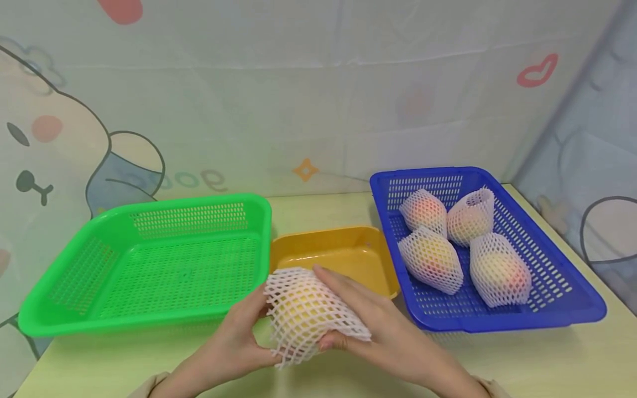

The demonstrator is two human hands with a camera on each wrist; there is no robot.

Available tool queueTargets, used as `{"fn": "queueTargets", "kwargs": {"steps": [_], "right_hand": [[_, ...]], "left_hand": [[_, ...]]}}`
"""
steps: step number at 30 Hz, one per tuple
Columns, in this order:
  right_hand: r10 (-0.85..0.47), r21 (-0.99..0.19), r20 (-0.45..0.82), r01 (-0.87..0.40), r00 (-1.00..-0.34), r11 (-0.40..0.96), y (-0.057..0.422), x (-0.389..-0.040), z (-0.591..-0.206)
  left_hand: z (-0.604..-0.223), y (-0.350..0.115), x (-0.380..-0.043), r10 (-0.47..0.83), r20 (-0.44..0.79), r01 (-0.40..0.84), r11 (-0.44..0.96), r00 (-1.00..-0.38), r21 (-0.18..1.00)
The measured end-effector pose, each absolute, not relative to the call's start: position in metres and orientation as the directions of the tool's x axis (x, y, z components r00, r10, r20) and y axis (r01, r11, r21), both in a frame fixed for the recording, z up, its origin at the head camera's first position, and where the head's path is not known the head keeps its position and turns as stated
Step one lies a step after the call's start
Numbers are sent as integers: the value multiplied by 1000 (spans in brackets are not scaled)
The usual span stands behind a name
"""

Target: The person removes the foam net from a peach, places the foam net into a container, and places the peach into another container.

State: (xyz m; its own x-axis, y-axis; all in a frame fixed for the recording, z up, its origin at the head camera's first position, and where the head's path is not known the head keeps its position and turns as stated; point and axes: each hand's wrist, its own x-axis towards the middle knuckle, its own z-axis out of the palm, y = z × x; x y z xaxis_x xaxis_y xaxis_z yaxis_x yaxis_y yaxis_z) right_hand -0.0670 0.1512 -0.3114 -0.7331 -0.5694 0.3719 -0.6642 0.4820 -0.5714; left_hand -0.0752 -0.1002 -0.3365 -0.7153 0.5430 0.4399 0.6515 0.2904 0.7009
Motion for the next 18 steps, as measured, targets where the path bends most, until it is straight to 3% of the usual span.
{"fn": "queueTargets", "kwargs": {"steps": [9, 18], "right_hand": [[-584, -542, 404, -699, -704, 467, 152, -68, -311], [-526, -559, 441, -681, -727, 473, 153, -70, -310]], "left_hand": [[-335, -100, -73, 526, 412, 622, 317, -744, 716], [-333, -100, -71, 499, 391, 591, 344, -773, 730]]}}
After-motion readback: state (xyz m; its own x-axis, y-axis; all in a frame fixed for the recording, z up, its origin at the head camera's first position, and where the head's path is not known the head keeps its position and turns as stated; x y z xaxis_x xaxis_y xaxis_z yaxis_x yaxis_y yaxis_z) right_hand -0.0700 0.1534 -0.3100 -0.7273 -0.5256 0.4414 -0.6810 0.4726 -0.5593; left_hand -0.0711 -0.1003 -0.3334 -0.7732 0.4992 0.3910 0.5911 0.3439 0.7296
